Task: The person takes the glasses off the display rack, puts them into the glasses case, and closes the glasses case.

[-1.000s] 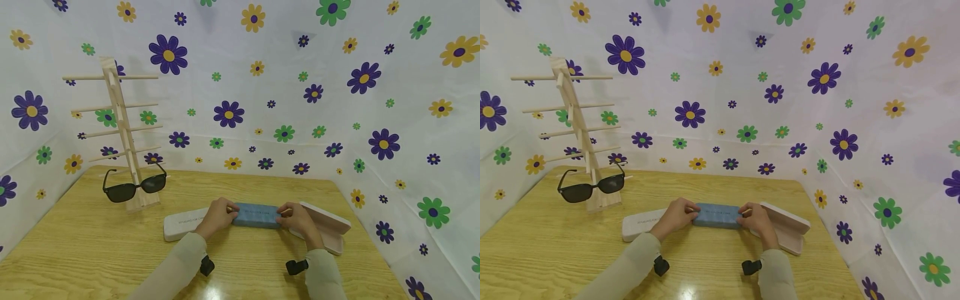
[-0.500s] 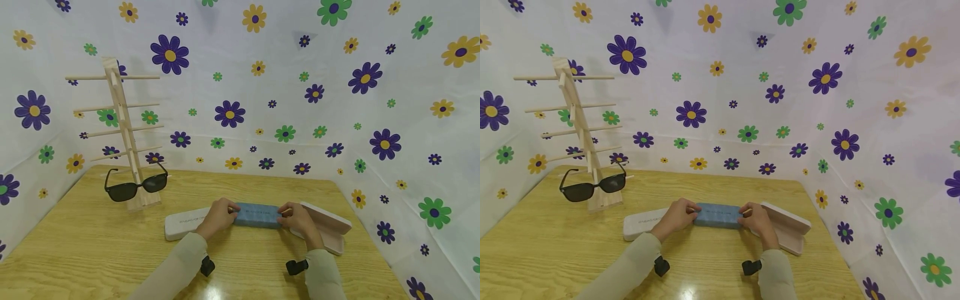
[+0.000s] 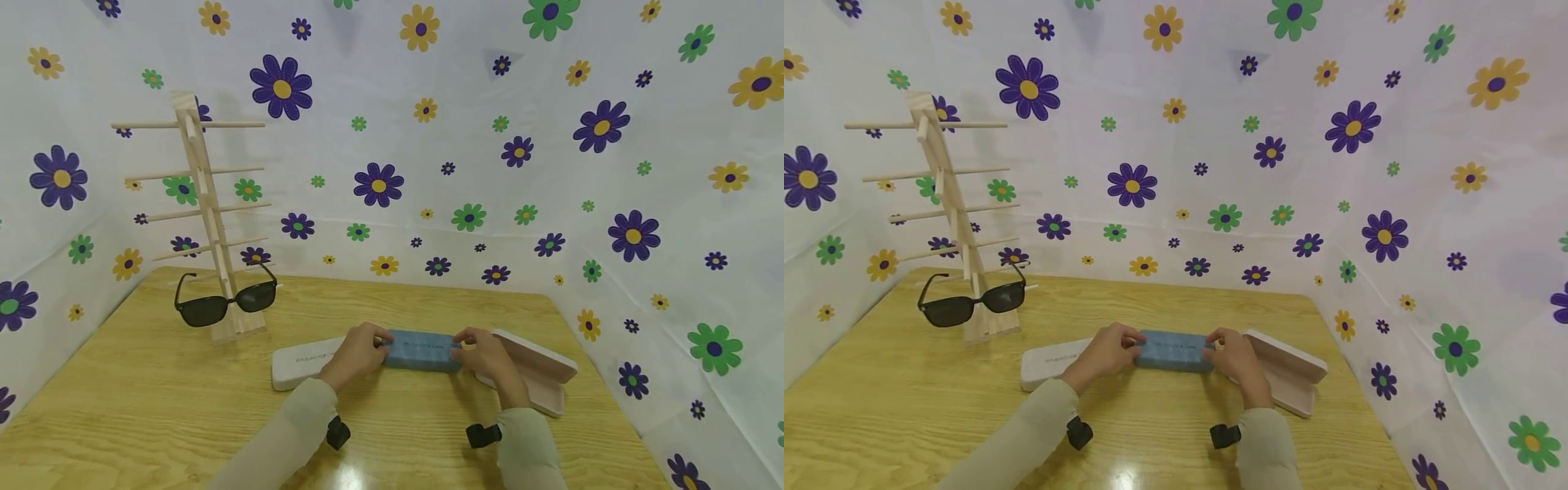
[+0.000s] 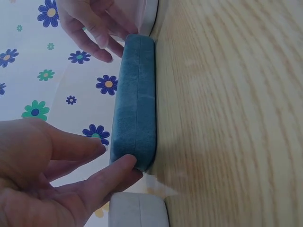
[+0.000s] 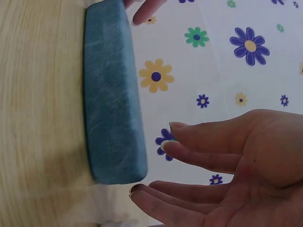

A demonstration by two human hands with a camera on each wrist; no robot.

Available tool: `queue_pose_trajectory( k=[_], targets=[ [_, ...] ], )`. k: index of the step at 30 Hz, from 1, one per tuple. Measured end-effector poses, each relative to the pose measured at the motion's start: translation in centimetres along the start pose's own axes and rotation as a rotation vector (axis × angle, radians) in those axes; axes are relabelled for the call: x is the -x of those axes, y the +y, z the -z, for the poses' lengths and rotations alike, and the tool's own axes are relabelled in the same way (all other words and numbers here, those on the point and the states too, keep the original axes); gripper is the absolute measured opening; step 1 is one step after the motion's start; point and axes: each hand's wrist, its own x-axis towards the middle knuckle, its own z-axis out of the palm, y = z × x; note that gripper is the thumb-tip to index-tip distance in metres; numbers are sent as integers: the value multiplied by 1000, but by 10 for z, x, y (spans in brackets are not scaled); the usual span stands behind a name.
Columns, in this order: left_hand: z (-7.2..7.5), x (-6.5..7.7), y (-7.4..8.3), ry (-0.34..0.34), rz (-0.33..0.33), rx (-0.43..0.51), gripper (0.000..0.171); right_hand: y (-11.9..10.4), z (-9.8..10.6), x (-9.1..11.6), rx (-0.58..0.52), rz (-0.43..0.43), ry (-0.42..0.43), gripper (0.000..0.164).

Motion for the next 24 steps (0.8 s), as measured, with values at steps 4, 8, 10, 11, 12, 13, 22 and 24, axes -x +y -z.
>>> queue_pose_trajectory(
  k=[4, 8, 10, 11, 12, 13, 22, 24],
  targets=[
    [9, 2, 0, 15, 11, 12, 23, -11, 4, 5, 24, 34, 20, 31],
    [20, 4, -1, 32, 3, 42, 24, -17, 6, 9, 12, 66, 37, 32],
    [27, 6, -1, 42, -25, 44, 24, -20, 7, 10, -7, 70, 43, 32],
    [30, 7, -2, 46, -36, 46, 24, -21, 6, 10, -13, 76, 46, 32],
    [33, 9, -2, 49, -45, 50, 25, -22, 6, 10, -20, 81, 47, 32],
    [37, 11, -3, 51, -46, 53, 25, -24, 5, 10, -29, 86, 50, 32],
    [72, 29, -6, 22, -65, -3, 29, -40, -2, 5, -50, 153, 57, 28],
    [80, 34, -7, 7, -87, -16, 29, -46, -2, 4, -54, 173, 44, 27]
  ],
)
